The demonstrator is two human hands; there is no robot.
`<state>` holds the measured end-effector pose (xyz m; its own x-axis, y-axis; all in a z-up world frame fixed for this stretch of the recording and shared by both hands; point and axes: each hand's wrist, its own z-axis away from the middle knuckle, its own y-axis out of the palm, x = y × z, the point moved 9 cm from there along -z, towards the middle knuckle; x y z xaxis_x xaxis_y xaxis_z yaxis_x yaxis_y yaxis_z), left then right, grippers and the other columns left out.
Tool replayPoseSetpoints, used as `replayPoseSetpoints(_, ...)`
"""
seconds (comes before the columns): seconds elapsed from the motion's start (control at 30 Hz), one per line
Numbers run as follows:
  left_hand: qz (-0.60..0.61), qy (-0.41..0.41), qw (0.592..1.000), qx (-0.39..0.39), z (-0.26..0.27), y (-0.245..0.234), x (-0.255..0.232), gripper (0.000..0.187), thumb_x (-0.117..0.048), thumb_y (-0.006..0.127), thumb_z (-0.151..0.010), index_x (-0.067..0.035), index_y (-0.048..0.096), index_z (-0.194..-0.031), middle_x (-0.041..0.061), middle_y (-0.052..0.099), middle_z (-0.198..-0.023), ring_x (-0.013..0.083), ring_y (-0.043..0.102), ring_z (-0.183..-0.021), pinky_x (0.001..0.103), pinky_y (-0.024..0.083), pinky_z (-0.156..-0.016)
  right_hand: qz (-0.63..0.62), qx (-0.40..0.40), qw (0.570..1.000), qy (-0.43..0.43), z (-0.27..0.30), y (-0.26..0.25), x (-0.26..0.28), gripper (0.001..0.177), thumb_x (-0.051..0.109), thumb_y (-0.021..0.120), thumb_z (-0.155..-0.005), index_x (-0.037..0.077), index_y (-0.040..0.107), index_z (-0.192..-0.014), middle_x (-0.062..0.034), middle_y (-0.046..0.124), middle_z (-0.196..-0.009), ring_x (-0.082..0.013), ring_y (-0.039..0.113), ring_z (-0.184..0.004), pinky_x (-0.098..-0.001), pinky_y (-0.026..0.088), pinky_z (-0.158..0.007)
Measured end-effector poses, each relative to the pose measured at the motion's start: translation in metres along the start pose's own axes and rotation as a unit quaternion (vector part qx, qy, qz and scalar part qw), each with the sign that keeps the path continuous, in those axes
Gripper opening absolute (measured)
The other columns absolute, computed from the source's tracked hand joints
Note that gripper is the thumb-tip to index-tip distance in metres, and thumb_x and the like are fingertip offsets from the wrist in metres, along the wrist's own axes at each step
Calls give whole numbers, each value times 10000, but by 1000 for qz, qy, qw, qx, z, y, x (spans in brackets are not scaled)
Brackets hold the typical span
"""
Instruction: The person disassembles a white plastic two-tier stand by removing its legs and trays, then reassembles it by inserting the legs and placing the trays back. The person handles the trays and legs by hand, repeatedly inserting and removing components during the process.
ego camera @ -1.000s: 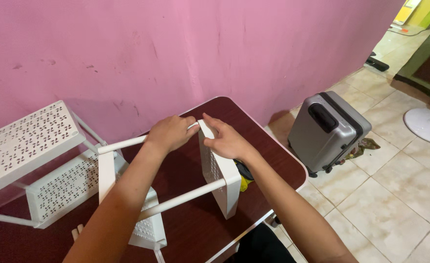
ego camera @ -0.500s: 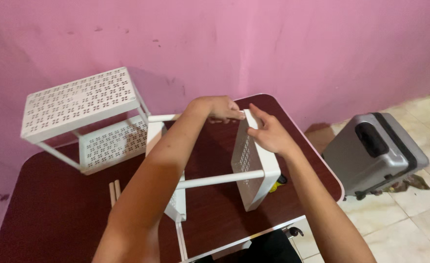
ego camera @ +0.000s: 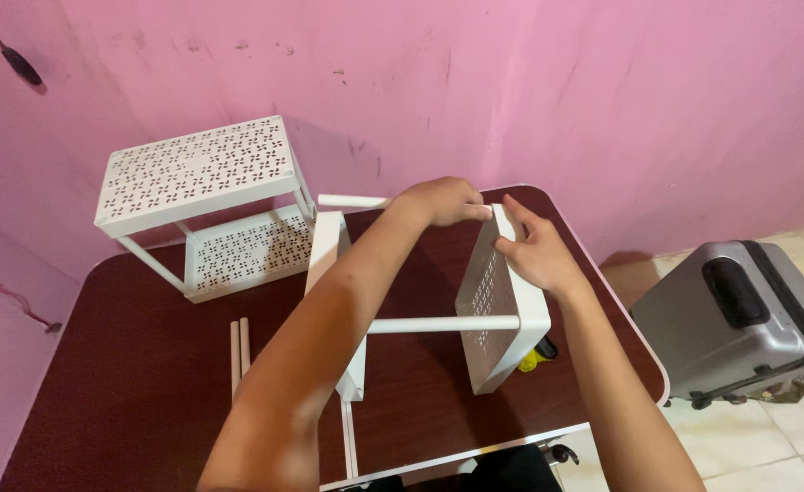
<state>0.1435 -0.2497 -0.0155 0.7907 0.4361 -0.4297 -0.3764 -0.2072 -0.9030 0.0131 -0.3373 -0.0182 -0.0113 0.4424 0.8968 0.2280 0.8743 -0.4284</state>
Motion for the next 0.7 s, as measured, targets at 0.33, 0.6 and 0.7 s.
replayPoseSetpoints(0.33,-246,-4,946,-209,67,-81,-36,312,-368,563,-1023,-74,650,-1077,143,722,-948,370,714,-851,501,570,-740,55,-26,998,4,1,-8,5,771,127,689,-833,75,415,-1552,-204,622,-1400,-264,644,-1204,-370,497,-1015)
replayPoseSetpoints(0.6,7,-137,943,-305,247,-146,-5,481,-93,533,-974,-32,487,-1449,149,616,-1117,244,699,-827,377,607,-728,66,42,995,66,-5,-8,14,790,328,656,-947,202,316,-1648,-176,406,-1610,-368,463,-1367,-535,406,-1051)
replayPoseSetpoints(0.7,197,-265,901,-281,332,-108,27,603,-115,513,-989,-125,343,-1568,116,606,-1031,160,666,-621,308,629,-577,55,-73,996,17,17,-34,45,719,257,645,-982,168,393,-1649,-274,478,-1529,-408,554,-1297,-553,488,-1010)
